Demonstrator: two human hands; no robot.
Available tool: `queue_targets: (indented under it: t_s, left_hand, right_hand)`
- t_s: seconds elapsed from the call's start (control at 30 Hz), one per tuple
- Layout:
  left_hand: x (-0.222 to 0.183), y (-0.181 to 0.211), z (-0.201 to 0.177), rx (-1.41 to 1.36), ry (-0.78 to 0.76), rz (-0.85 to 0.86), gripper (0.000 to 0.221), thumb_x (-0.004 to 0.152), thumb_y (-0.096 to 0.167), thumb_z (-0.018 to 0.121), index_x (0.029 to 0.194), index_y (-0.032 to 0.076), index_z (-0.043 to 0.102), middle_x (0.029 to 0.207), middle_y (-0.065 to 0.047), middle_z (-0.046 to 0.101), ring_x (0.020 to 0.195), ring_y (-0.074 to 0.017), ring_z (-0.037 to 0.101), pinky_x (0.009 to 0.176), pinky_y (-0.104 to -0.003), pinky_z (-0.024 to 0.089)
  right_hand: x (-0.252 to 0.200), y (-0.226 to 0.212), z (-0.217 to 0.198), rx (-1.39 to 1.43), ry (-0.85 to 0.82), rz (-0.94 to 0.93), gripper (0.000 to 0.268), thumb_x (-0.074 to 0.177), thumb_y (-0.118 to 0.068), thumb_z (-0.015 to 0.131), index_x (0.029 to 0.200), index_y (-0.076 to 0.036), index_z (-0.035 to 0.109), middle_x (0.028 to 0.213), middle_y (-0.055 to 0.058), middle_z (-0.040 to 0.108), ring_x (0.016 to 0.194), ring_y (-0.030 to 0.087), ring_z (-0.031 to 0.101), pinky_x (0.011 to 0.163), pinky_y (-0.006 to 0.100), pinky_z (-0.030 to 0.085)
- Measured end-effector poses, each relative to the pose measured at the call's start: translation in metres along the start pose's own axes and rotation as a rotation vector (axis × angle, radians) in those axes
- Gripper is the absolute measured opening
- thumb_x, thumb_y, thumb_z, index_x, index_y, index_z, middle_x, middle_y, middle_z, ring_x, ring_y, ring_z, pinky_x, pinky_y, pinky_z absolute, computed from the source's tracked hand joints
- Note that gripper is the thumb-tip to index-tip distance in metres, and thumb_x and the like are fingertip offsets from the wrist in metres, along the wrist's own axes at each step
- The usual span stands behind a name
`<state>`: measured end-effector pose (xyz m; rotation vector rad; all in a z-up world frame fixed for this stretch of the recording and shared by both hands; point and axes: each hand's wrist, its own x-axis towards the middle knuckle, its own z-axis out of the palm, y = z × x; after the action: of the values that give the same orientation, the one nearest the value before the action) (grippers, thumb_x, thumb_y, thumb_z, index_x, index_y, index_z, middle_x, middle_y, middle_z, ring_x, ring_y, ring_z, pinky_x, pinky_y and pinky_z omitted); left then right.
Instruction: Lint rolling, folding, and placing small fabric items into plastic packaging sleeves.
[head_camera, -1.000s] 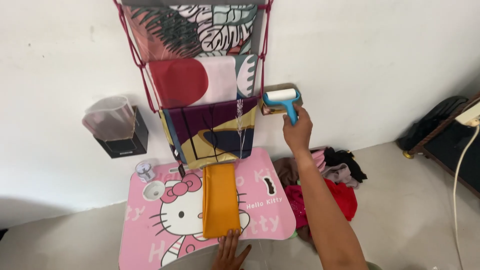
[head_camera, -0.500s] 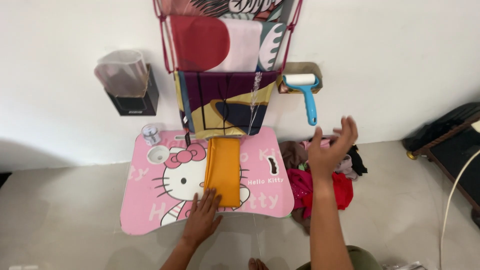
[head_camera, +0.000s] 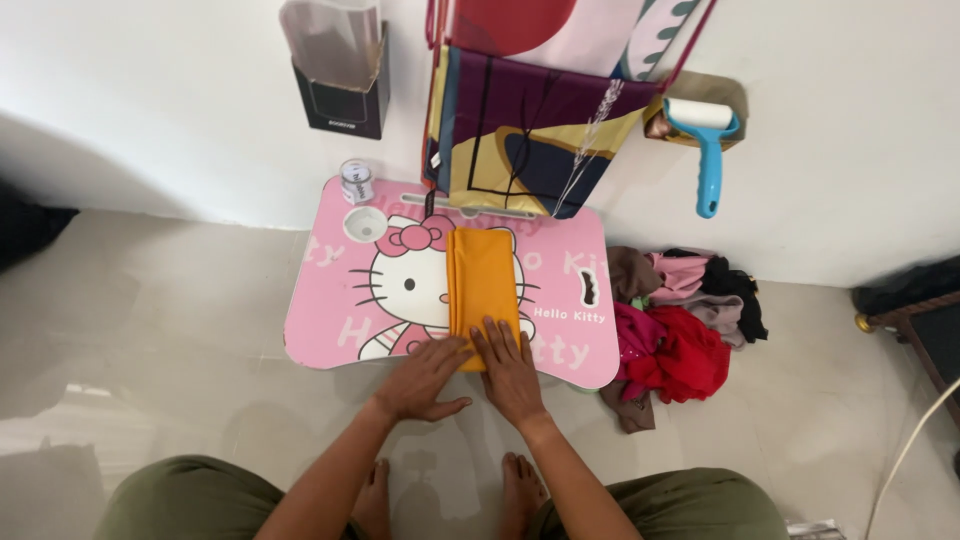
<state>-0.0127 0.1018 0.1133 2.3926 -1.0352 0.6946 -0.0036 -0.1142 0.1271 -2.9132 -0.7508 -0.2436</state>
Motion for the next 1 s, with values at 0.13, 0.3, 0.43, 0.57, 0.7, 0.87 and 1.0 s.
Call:
queue_targets:
  t_s: [0.13,0.3,0.43,0.57,0.7,0.87,1.0]
  left_hand:
    - [0.043,-0.024,-0.043,0.006,-0.117,-0.049,0.119,0.066,0.094,0.057,0.151,0.012,0.039,0.164,-0.018,0.029,0.148,-0.0359,0.035,0.120,-0.050,0.033]
    - [0.080,-0.055,-0.063,0.270,-0.693,0.024,0.127,0.062,0.095,0.056,0.162,0.028,0.015,0.173,-0.006,0.009,0.158,-0.0273,0.011,0.128,-0.046,0.008]
    - [0.076,-0.066,-0.050,0.211,-0.857,-0.052,0.114,0.071,0.090,0.052,0.161,0.027,0.021,0.171,0.000,0.018,0.159,-0.0194,0.011,0.130,-0.048,-0.001]
    - [0.067,-0.064,-0.049,0.130,-0.804,-0.133,0.100,0.081,0.083,0.051,0.160,0.027,0.027,0.170,0.002,0.021,0.158,-0.0183,0.014,0.129,-0.051,-0.001]
    - [0.048,-0.061,-0.032,-0.065,-0.605,-0.242,0.092,0.080,0.075,0.065,0.155,0.026,0.041,0.166,0.003,0.033,0.154,-0.0177,0.024,0.128,-0.056,0.001]
    - [0.036,-0.057,-0.019,-0.134,-0.357,-0.205,0.077,0.080,0.054,0.075,0.143,0.016,0.054,0.154,0.002,0.049,0.147,-0.0158,0.035,0.124,-0.058,0.004]
    - [0.041,-0.047,-0.028,-0.308,-0.352,-0.405,0.059,0.083,0.049,0.081,0.134,0.025,0.065,0.146,0.003,0.060,0.142,-0.0156,0.048,0.128,-0.058,0.003]
  right_hand:
    - [-0.006,0.002,0.012,-0.075,0.061,-0.022,0.065,0.100,-0.022,0.054,0.160,-0.037,0.035,0.165,0.005,0.032,0.152,0.032,0.027,0.119,0.061,0.020]
    - [-0.008,0.008,0.018,-0.090,0.027,-0.055,0.063,0.102,-0.019,0.044,0.159,-0.043,0.033,0.165,0.009,0.029,0.152,0.036,0.025,0.115,0.070,0.019]
    - [-0.008,0.009,0.010,-0.067,-0.024,-0.044,0.062,0.102,-0.018,0.043,0.158,-0.044,0.034,0.164,0.008,0.031,0.151,0.036,0.025,0.116,0.071,0.016]
    - [-0.003,0.006,-0.020,-0.020,-0.178,-0.038,0.062,0.102,-0.016,0.042,0.158,-0.043,0.034,0.165,0.009,0.030,0.151,0.035,0.026,0.118,0.070,0.013]
    - [0.006,0.010,-0.056,0.060,-0.435,-0.031,0.058,0.104,-0.017,0.035,0.156,-0.042,0.036,0.164,0.008,0.032,0.151,0.032,0.031,0.121,0.067,0.009]
    - [0.025,0.017,-0.094,0.126,-0.464,-0.147,0.062,0.088,-0.010,0.049,0.149,-0.023,0.050,0.151,0.014,0.050,0.135,0.033,0.050,0.108,0.056,0.032]
    - [0.065,0.017,-0.159,0.502,-0.834,-0.016,0.055,0.095,-0.008,0.038,0.147,-0.017,0.054,0.138,0.029,0.060,0.127,0.052,0.056,0.112,0.066,0.036]
